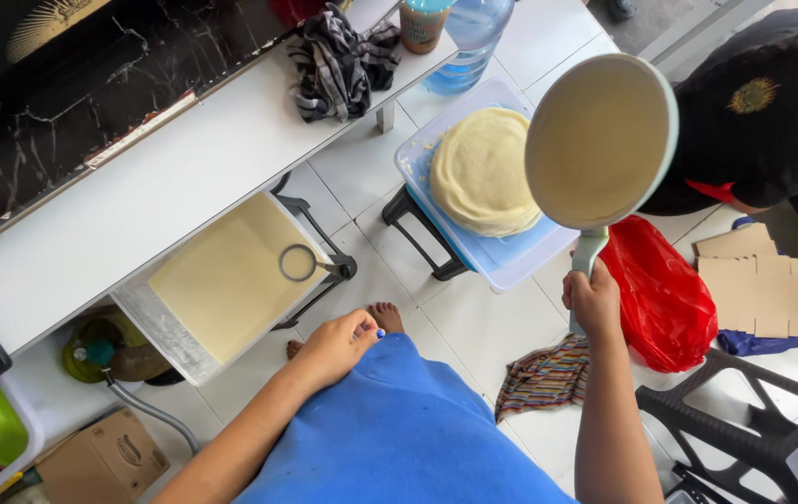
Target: The person cooks crepes on multiple stovetop burners, using a ladle to pour batter into pans and then stacking the cooked crepes onto a container.
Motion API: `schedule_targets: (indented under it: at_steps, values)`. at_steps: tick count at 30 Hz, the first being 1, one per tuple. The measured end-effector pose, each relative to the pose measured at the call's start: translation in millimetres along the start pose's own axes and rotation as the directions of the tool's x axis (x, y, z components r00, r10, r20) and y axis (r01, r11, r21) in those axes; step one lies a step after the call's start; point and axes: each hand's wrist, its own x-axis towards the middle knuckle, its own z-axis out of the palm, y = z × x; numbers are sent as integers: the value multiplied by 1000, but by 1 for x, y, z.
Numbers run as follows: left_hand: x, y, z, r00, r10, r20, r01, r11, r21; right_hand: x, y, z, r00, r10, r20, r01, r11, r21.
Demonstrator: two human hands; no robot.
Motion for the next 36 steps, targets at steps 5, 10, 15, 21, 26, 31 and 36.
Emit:
schedule_targets:
  at_steps: [5,10,15,21,26,31,36]
  values:
    - [-1,-8,11,999,-46,-6,46,998,40,28,73,54,916,-360,-179,185,773,-607]
    - [-9,-18,12,990,-126,-56,128,991,47,53,112,96,801,-555,-225,101,495,-863]
    - [-12,-29,16,984,-145,-106,141,989,-46,65,48,49,767,-579,-276,358,743,-565]
    - [-6,3,8,960,66,-273,-136,959,-247,6,-103,58,890,-450,-75,445,821,357]
    - [-10,48,-11,902,349,-253,-425,819,-385,-68,-183,122,818,-499,285,226,736,639]
    - [-23,11,-12,816,294,-498,-575,502,-646,-91,-221,179,427,-680,597,479,729,489]
    - [-77,-83,-7,628,3,-778,-661,529,-532,-13,-130,262,694,-176,698,632,614,-474]
